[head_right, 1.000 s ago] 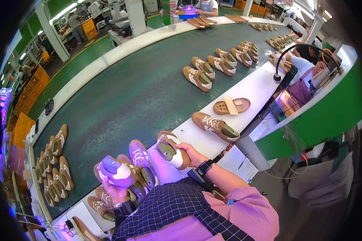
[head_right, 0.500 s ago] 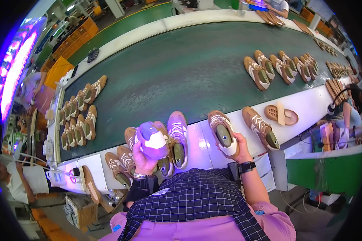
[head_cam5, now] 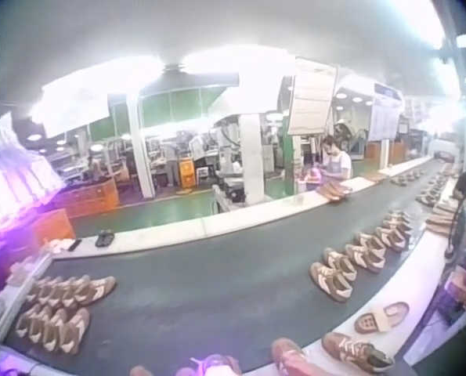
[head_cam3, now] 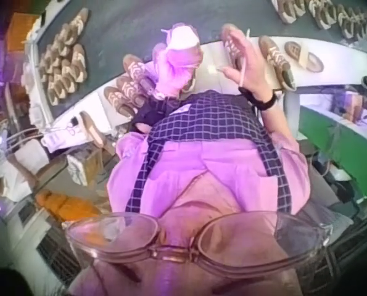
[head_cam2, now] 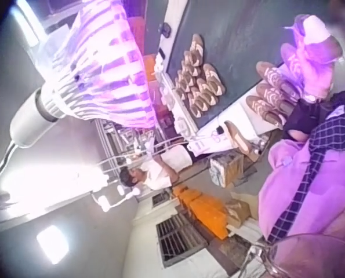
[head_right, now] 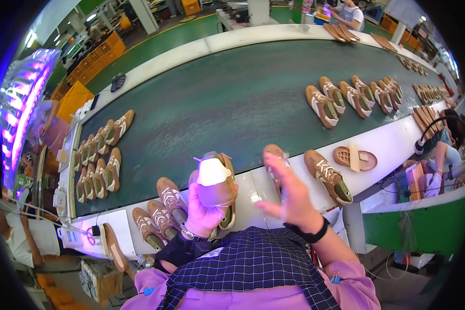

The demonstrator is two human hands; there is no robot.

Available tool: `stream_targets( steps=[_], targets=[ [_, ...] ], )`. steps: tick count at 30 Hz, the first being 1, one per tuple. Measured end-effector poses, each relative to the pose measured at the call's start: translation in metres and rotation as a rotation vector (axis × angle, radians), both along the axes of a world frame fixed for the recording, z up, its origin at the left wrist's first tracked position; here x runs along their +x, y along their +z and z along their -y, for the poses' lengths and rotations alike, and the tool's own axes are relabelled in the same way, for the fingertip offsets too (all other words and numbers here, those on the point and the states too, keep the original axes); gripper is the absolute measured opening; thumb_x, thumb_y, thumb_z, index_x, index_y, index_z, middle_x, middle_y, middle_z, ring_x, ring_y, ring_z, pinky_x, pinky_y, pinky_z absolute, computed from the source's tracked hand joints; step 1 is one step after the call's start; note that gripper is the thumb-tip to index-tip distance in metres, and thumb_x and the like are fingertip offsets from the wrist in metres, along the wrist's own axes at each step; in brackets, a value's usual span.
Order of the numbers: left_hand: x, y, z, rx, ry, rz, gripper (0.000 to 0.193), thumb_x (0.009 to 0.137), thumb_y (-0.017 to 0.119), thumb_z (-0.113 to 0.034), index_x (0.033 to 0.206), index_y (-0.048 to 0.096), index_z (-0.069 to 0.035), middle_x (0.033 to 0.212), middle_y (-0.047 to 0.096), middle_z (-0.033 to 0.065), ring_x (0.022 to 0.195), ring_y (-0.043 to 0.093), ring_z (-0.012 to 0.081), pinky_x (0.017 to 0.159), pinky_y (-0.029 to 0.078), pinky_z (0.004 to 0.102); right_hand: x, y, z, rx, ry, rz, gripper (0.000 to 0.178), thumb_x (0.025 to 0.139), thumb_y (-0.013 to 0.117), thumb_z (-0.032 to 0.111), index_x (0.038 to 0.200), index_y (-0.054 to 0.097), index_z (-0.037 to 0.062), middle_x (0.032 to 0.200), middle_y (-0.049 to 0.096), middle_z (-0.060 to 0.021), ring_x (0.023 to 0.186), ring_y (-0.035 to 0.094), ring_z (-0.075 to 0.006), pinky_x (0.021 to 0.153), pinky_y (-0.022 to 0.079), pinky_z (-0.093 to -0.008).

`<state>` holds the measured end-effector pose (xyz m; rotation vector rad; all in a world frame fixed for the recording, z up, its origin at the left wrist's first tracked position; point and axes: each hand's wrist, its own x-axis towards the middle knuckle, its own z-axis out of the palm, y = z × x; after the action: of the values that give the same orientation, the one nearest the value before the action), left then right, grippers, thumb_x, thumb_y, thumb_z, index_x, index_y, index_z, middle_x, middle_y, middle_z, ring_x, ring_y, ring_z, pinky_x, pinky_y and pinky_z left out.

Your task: Apply adhesive or sealant to shoe components and inspect quality on a factory assembly line.

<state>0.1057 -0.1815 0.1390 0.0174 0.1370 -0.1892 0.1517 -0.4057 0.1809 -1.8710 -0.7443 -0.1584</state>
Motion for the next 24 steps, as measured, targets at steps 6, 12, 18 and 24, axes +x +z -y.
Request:
stream_targets(
  steps=[6,12,18,24],
  targets=[
    [0.003,-0.046,0.030,-0.191,-0.280,-0.063,0.066,0.087,0.057,-0.044,0.136,0.034,-0.005,0.132,0.044,0.0198,0.116,0.051,0.0335,0.090,0.052,0.0467,0.002,-0.014,-0.030,-0.106,0.049,0.166,0.082,0.066,0.081,0.027,0.130,0.041,-0.0041,0.126,0.053,-0.0185,0.113,0.055,-0.0286,0.097,0.043,-0.0373],
    [0.003,-0.061,-0.011,0.280,-0.833,-0.034,0.043,0.092,0.051,-0.040,0.109,0.058,0.000,0.093,0.063,0.0125,0.078,0.063,0.0255,0.072,0.052,0.0346,0.010,-0.043,-0.013,-0.133,0.055,0.029,0.077,0.065,0.081,0.026,0.127,0.044,-0.0004,0.106,0.058,-0.0180,0.094,0.059,-0.0297,0.083,0.047,-0.0353],
    [0.012,-0.004,-0.009,2.051,0.187,0.710,0.082,0.062,0.064,-0.006,0.138,0.034,-0.003,0.133,0.039,0.0187,0.125,0.040,0.0302,0.101,0.038,0.0389,0.018,-0.043,-0.013,-0.218,0.161,0.033,0.074,0.068,0.078,0.022,0.128,0.042,-0.0007,0.112,0.057,-0.0199,0.103,0.058,-0.0330,0.088,0.046,-0.0369],
    [0.008,0.023,0.008,2.070,0.258,0.726,0.095,0.061,0.072,-0.014,0.143,0.025,-0.003,0.120,0.045,0.0205,0.110,0.049,0.0363,0.091,0.042,0.0411,0.019,-0.031,-0.017,-0.190,0.243,-0.148,0.076,0.070,0.069,0.010,0.137,0.035,-0.0010,0.118,0.057,-0.0207,0.110,0.058,-0.0315,0.094,0.046,-0.0377]
  ],
)
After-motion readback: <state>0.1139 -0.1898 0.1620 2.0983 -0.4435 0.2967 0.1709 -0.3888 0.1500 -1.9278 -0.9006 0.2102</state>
